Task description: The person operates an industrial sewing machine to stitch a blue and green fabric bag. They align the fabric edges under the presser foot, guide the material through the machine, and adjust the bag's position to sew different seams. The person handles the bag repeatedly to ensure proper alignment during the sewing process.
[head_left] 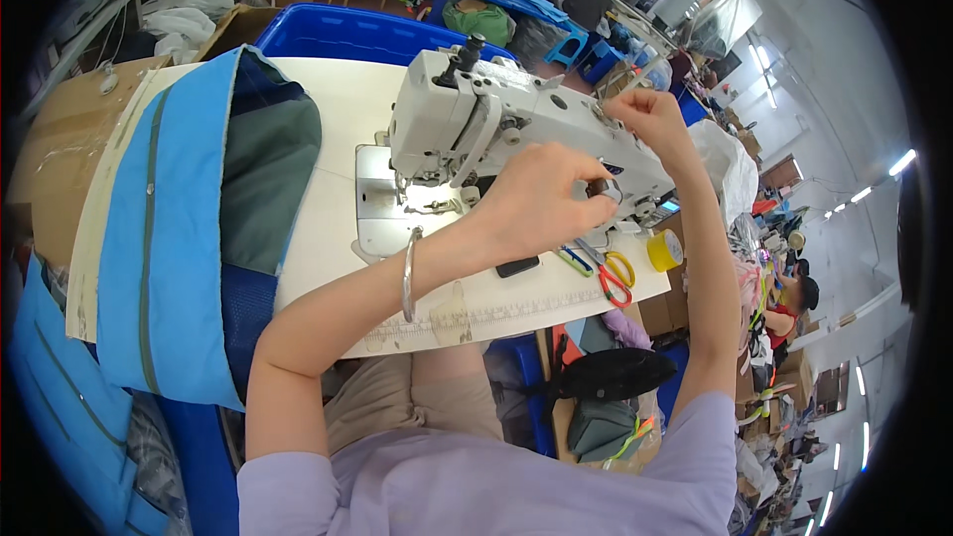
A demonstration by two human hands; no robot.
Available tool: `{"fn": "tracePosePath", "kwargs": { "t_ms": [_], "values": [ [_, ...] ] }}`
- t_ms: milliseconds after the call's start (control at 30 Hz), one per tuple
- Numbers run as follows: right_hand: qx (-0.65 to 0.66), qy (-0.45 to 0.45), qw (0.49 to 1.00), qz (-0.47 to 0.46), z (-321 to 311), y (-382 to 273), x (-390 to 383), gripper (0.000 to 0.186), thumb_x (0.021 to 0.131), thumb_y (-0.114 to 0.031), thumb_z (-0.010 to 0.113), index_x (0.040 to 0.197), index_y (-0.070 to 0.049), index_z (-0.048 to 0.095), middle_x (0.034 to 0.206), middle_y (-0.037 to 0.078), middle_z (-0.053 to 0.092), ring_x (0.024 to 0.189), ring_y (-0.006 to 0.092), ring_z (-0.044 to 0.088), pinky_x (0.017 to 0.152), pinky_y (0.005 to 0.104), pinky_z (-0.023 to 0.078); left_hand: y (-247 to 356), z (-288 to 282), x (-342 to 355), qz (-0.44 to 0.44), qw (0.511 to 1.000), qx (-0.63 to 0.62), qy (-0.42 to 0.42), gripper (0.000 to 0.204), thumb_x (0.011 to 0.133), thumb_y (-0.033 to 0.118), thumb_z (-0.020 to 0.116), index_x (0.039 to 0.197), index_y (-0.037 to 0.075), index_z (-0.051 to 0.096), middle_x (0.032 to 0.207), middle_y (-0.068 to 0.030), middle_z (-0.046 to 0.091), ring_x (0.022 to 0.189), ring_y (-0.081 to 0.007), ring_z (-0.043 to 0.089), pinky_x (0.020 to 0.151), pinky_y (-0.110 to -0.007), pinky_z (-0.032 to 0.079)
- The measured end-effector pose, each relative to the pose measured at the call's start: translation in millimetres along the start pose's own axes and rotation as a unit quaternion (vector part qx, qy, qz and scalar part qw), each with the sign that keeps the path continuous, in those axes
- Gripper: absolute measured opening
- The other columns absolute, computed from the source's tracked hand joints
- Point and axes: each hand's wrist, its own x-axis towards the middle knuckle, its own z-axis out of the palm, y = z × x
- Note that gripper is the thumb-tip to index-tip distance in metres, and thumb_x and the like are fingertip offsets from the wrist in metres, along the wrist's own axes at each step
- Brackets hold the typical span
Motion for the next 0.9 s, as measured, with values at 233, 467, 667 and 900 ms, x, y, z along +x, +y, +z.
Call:
{"fn": "tracePosePath", "kwargs": {
  "t_ms": [233, 467, 667, 900],
  "values": [
    [-0.043, 0.014, 0.994, 0.1, -32.2, 41.6, -8.3, 0.028, 0.083, -0.032, 0.079, 0.082, -0.004, 0.077, 0.066, -0.003, 0.061, 0.061, 0.0044, 0.051, 0.053, 0.024, 0.034, -3.3, 5.4, 4.5, 0.038, 0.998, -0.037, 0.014, 0.027, 0.09, 0.017, 0.07, 0.109, -0.002, 0.075, 0.063, -0.0037, 0.063, 0.05, -0.008, 0.06, 0.049, -0.025, 0.044],
    [0.035, -0.003, 0.999, 0.03, -3.1, 5.5, 0.4, 0.026, 0.085, -0.028, 0.079, 0.086, -0.003, 0.075, 0.065, -0.003, 0.061, 0.059, 0.0029, 0.049, 0.054, 0.0218, 0.033, 1.5, -3.0, 0.9, 0.006, 1.0, -0.022, 0.021, 0.026, 0.091, 0.017, 0.069, 0.108, -0.002, 0.075, 0.061, -0.0026, 0.062, 0.05, -0.0074, 0.06, 0.049, -0.025, 0.044],
    [0.006, 0.003, 0.994, 0.112, -34.6, 43.2, -4.6, 0.027, 0.085, -0.029, 0.079, 0.084, -0.003, 0.074, 0.066, -0.004, 0.061, 0.058, 0.0029, 0.049, 0.054, 0.0218, 0.033, 8.2, -3.2, 0.9, 0.034, 0.999, -0.034, 0.026, 0.027, 0.092, 0.017, 0.069, 0.109, -0.002, 0.074, 0.063, -0.0019, 0.063, 0.05, -0.007, 0.059, 0.048, -0.026, 0.044],
    [0.047, -0.019, 0.998, 0.033, -7.6, 9.5, 6.7, 0.025, 0.085, -0.029, 0.078, 0.085, -0.005, 0.076, 0.068, -0.004, 0.062, 0.06, 0.003, 0.05, 0.054, 0.0221, 0.034, -2.6, -4.4, 2.5, 0.003, 1.0, -0.019, 0.02, 0.026, 0.091, 0.016, 0.07, 0.11, -0.001, 0.074, 0.068, -0.0015, 0.064, 0.05, -0.0053, 0.056, 0.048, -0.024, 0.043]
  ]
}}
